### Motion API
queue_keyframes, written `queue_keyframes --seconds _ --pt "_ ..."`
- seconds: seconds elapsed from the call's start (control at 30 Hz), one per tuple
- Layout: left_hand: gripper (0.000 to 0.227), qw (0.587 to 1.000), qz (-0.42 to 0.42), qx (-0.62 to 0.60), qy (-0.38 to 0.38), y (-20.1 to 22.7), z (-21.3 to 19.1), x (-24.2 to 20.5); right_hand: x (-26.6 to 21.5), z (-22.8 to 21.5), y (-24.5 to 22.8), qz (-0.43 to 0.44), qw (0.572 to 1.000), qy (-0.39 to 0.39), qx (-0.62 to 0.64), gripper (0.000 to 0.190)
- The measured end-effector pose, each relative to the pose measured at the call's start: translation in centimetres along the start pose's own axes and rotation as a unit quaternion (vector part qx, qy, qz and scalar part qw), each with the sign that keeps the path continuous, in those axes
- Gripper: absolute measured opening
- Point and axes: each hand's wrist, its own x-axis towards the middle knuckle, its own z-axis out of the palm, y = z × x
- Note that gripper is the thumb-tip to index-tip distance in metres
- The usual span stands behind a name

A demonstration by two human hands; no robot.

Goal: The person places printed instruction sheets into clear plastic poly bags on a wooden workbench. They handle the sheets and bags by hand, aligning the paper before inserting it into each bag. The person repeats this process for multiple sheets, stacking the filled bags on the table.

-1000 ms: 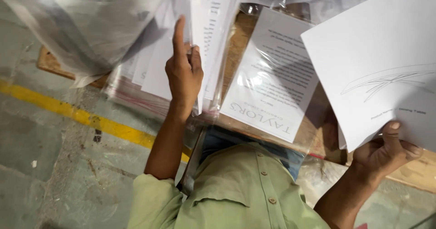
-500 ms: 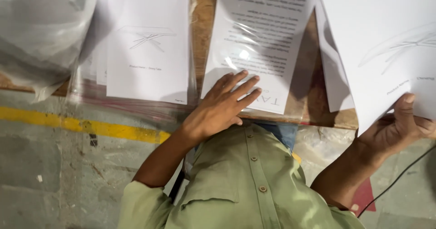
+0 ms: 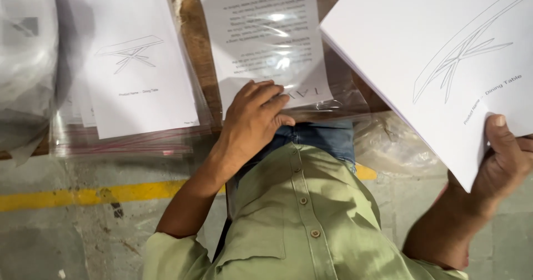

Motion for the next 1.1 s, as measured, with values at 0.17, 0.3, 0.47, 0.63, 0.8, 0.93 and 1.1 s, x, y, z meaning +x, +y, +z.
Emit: queue_keyframes --seconds 0.17,0.3,0.47,0.63,0.8,0.93,1.1 --pt "0.052 0.999 -0.035 0.007 -0.032 0.8 -0.3 -0.5 -3.3 -4.5 -1.7 0.05 0.998 -0.014 -0.03 0.016" --pt "0.045 1.0 -0.006 0.024 -0.019 0.2 0.2 -1.6 -5.5 -4.6 -3.8 0.04 0.989 -0.033 -0.141 0.015" --pt "0.032 1.0 -0.005 -0.003 0.007 -1.3 0.9 -2.9 -6.2 -7.4 -3.6 0.074 0.982 -0.001 -0.171 0.017" --pt "0.059 0.998 0.003 0.03 -0.054 0.9 -0.1 -2.7 -7.0 -6.9 -3.7 0.145 0.978 0.006 -0.148 0.02" --pt "0.048 0.994 0.024 0.104 -0.001 0.6 1.3 -3.7 -7.4 -6.5 -2.9 0.17 0.977 -0.003 -0.129 0.021" --pt "0.039 0.992 0.036 0.122 0.004 -0.4 2.0 -4.2 -7.5 -7.2 -1.8 0.177 0.975 -0.013 -0.135 0.021" --pt "0.056 0.978 0.056 0.199 0.017 0.9 2.0 -4.2 -7.4 -7.3 -2.1 0.228 0.949 0.002 -0.219 0.029"
